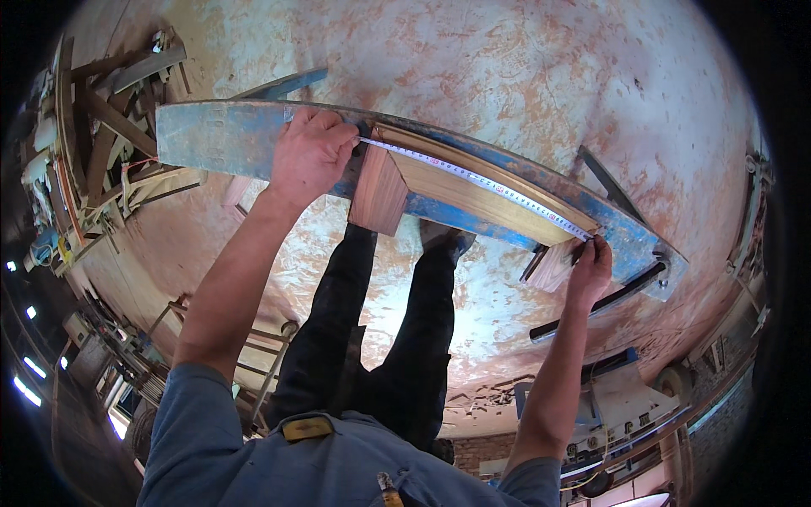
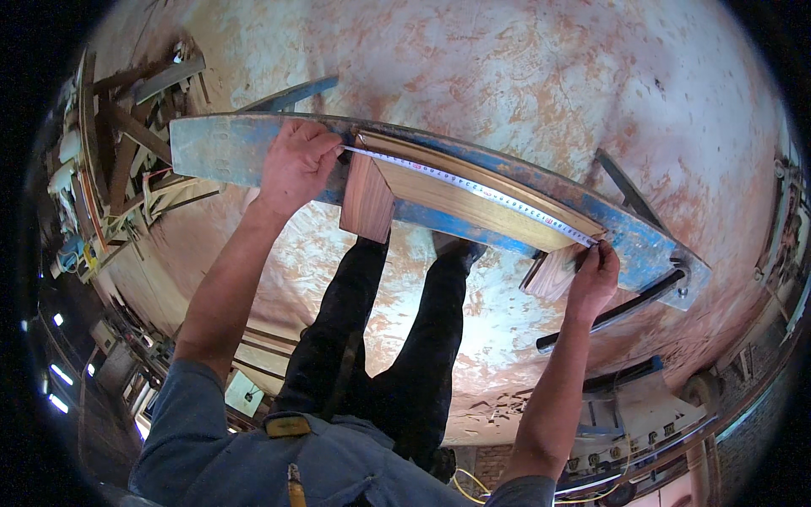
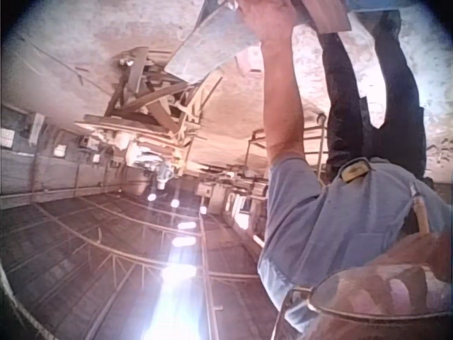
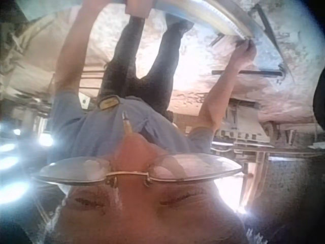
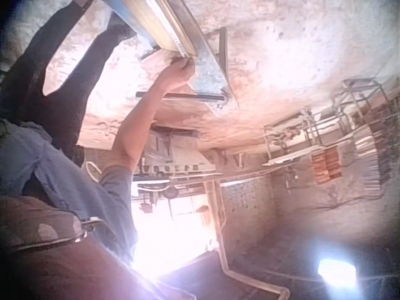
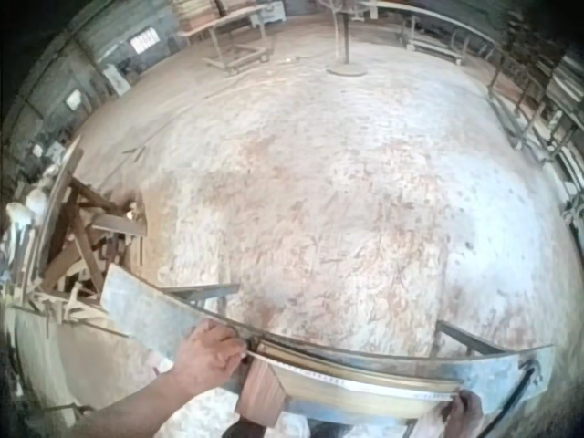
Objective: The person assembles small wooden pieces on a workbench, repeatedly measuring with a tape measure and tapping with a hammer to fit them together. The person then applies glue to the edges of additional wood pieces and stacks them.
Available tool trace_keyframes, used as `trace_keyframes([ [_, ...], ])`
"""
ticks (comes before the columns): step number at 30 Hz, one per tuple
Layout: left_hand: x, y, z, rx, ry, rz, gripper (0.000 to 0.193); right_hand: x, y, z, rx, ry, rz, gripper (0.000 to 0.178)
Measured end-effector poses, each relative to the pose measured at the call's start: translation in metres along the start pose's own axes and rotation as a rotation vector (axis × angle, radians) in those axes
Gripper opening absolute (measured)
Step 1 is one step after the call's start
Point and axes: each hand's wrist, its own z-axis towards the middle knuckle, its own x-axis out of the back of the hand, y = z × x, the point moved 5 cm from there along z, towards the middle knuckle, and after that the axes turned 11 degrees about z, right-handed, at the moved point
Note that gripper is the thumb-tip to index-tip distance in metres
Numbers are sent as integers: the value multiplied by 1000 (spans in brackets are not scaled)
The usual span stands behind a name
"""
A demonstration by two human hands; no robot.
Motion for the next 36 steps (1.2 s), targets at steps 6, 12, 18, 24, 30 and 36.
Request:
trace_keyframes([
  [6, 1, 0, -1, -8, 16, -3, 10, -1, -1, -1, -38, -10, 57, 22],
  [12, 12, 3, -44, 2, -159, -90, 5, 16, -26, -12, -72, 37, 337, 22],
  [18, 0, 20, -164, 295, -628, -367, 21, 3, -89, -47, -242, -92, 926, 17],
  [24, -16, 72, -219, 769, -908, -981, 27, -86, -140, -84, -183, -433, 898, 17],
  [30, -30, 91, -204, 844, -612, -1108, 24, -164, -176, -127, -51, -643, 670, 22],
  [36, -65, 74, -190, 1004, -357, -1173, 25, -138, -172, -103, 500, -436, 116, 35],
])
